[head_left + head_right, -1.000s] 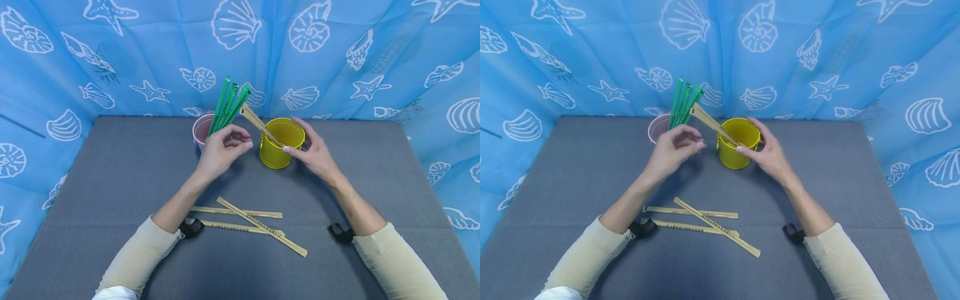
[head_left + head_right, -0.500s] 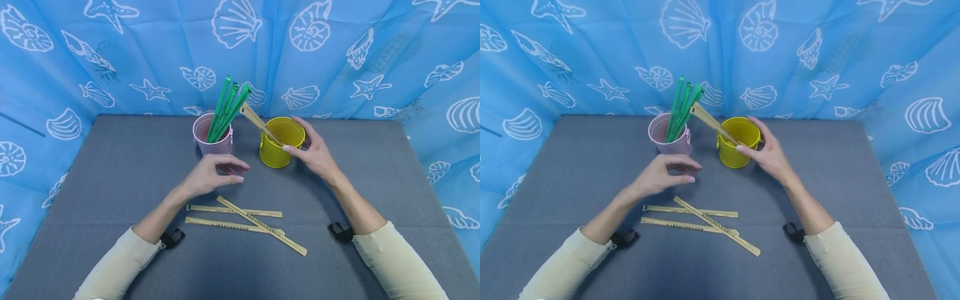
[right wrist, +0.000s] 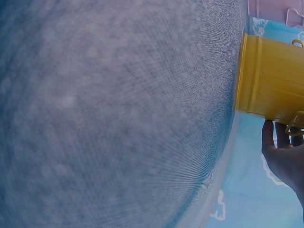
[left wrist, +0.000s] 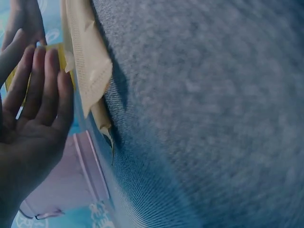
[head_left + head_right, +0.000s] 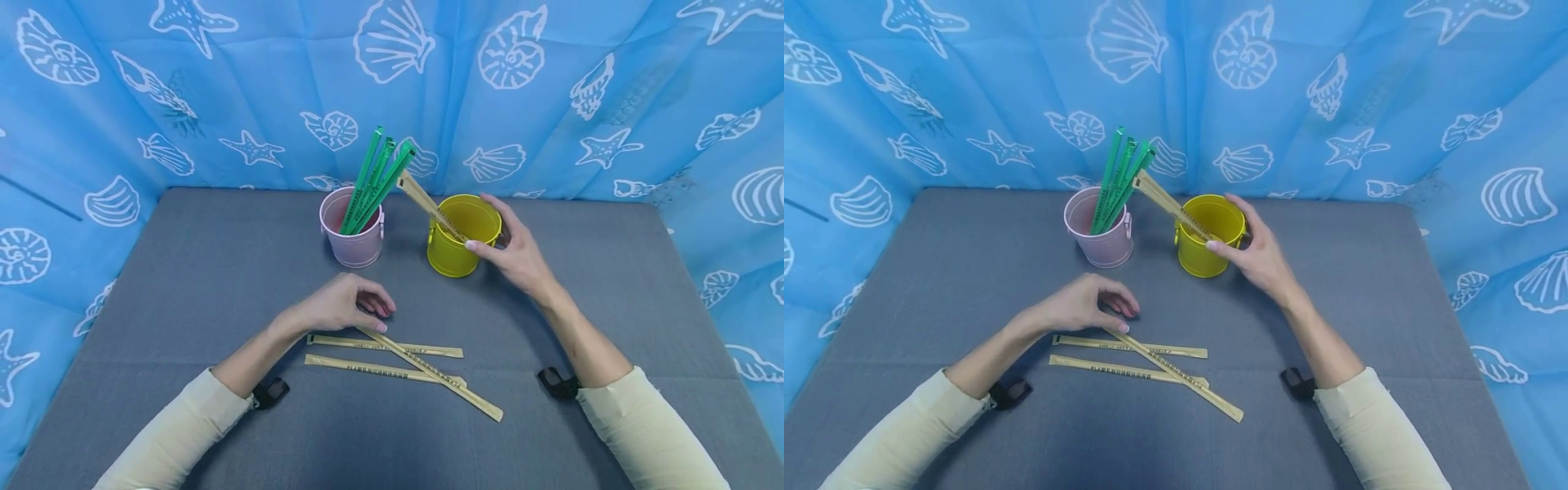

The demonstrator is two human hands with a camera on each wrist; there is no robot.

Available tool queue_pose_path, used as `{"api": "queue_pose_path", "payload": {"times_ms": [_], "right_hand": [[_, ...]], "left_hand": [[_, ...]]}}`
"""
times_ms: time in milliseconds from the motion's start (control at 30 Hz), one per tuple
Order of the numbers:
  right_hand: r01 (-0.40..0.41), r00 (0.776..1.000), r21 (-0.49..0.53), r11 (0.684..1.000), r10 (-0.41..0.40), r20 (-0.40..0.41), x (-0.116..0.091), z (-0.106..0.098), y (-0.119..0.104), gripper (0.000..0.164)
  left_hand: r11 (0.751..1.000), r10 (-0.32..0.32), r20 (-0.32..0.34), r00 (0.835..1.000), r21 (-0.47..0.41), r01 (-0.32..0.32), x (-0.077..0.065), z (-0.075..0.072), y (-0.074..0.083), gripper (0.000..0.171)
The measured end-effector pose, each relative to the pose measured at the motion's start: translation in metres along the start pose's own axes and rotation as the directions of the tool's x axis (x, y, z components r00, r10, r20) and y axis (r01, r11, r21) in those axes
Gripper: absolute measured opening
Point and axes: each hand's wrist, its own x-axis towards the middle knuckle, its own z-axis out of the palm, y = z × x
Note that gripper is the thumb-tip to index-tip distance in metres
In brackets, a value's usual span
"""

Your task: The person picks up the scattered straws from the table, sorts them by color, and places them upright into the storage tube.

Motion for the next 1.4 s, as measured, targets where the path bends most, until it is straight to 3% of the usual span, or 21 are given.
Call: {"api": "queue_pose_path", "payload": {"times_ms": [200, 667, 800, 967, 1133, 1267, 1400], "right_hand": [[0.014, 1.0, 0.033, 0.999, -0.014, 0.002, -0.001, 0.0, 0.0, 0.079], [0.019, 1.0, 0.051, 0.999, -0.019, 0.0, -0.001, 0.002, -0.001, 0.081], [-0.002, 1.0, 0.044, 0.999, 0.002, 0.015, -0.006, 0.002, -0.021, 0.079], [-0.006, 1.0, 0.048, 0.999, 0.004, 0.025, -0.01, 0.002, -0.032, 0.08], [-0.002, 1.0, 0.052, 0.999, 0.001, 0.024, -0.01, 0.001, -0.031, 0.08], [0.001, 1.0, 0.063, 0.998, -0.002, 0.02, -0.007, 0.001, -0.022, 0.08], [0.008, 1.0, 0.054, 0.999, -0.009, 0.009, -0.002, 0.001, -0.007, 0.081]], "left_hand": [[0.997, -0.035, 0.066, 0.997, 0.07, 0.031, 0.001, 0.005, -0.004, 0.019], [0.95, -0.002, 0.072, 0.997, 0.311, -0.021, 0.002, 0.015, -0.001, 0.018], [0.947, -0.013, 0.067, 0.998, 0.321, -0.009, 0.002, 0.017, 0.0, 0.02], [0.955, 0.005, 0.065, 0.998, 0.297, -0.024, 0.001, 0.017, -0.002, 0.02], [0.98, 0.028, 0.072, 0.997, 0.192, -0.042, -0.001, 0.014, -0.005, 0.016], [0.993, 0.063, 0.064, 0.996, 0.095, -0.069, -0.002, 0.01, -0.006, 0.011], [0.994, 0.096, 0.039, 0.995, 0.053, -0.098, -0.003, 0.005, -0.004, 0.009]]}}
